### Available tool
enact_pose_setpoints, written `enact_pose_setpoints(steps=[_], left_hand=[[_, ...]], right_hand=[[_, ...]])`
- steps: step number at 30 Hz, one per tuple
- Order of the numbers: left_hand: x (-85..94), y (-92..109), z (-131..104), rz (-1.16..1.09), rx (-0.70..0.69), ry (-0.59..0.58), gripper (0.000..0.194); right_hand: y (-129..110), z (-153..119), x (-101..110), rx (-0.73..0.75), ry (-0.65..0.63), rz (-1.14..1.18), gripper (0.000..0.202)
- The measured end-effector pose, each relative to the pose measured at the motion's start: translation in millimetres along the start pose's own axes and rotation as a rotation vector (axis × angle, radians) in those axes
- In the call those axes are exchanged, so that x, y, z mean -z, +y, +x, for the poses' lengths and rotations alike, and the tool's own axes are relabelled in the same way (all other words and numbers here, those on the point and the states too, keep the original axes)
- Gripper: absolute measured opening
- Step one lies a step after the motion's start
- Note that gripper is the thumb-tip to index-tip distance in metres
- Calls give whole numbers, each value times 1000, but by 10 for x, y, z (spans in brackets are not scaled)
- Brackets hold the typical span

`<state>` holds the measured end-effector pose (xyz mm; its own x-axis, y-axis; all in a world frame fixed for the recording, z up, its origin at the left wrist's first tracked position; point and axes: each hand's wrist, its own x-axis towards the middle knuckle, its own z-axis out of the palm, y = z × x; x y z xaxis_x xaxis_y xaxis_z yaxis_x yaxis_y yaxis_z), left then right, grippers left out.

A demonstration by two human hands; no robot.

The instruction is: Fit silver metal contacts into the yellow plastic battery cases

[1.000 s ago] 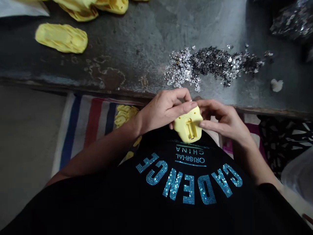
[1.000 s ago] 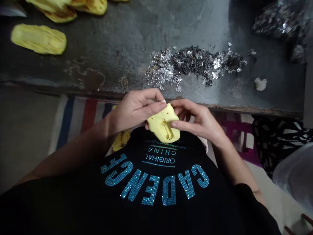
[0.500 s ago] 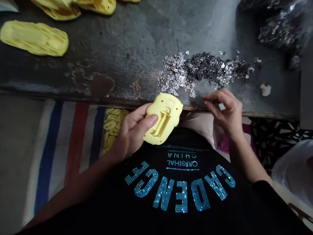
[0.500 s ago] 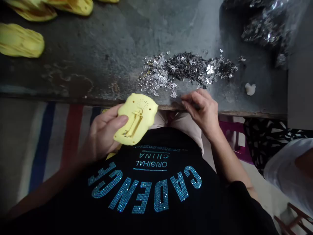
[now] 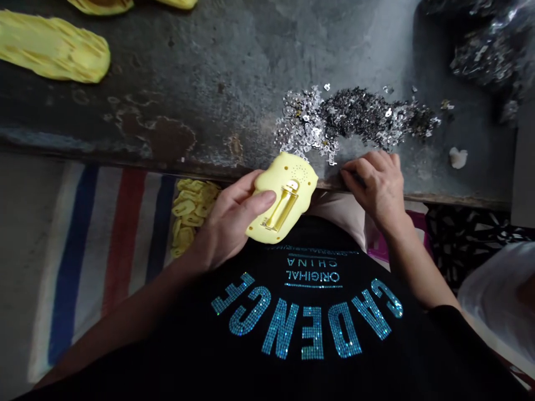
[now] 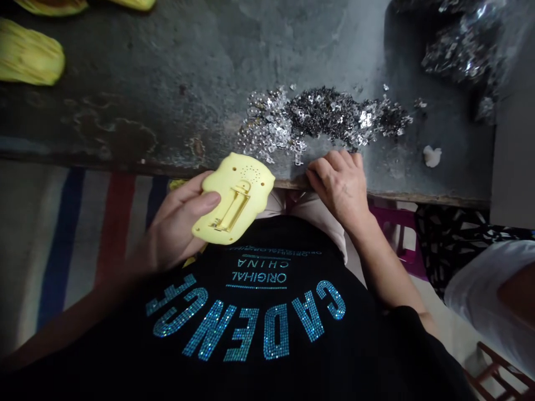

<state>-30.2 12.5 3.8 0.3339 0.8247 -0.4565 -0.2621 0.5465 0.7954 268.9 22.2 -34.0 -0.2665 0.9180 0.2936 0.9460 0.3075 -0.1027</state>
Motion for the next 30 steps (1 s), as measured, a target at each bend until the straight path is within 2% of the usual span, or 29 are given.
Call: enact_pose_setpoints(steps=[4, 7, 9, 11, 13, 14, 16, 19, 24, 30], left_hand=[[-81, -26, 4, -11, 46, 2, 41], [-125, -61, 20, 64, 78, -19, 40], [-146, -77, 32, 130, 90, -65, 41], [-171, -78, 37, 160, 99, -128, 43], [-205, -67, 33, 165, 105, -182, 44], [-222, -59, 28, 167, 106, -199, 44], [-252, -44, 17, 172, 112, -214, 44], [-273, -42, 7, 169, 125, -208, 46], [-285, -91, 5, 147, 106, -203, 49], [-313, -138, 6, 103, 75, -173, 58]], right_hand=[[102, -133, 107, -104, -22, -3, 21], [104, -199, 241, -207, -31, 95, 16], [6, -220, 343, -267, 0, 335, 16], [-171, -217, 426, -300, 31, 682, 17], [-369, -190, 467, -283, 71, 938, 17], [-453, -173, 469, -257, 96, 990, 16], [-558, -143, 446, -198, 141, 984, 11], [-567, -150, 392, -160, 153, 917, 8], [-527, -238, 399, -166, 145, 850, 8], [-629, -219, 417, -221, 101, 754, 16]])
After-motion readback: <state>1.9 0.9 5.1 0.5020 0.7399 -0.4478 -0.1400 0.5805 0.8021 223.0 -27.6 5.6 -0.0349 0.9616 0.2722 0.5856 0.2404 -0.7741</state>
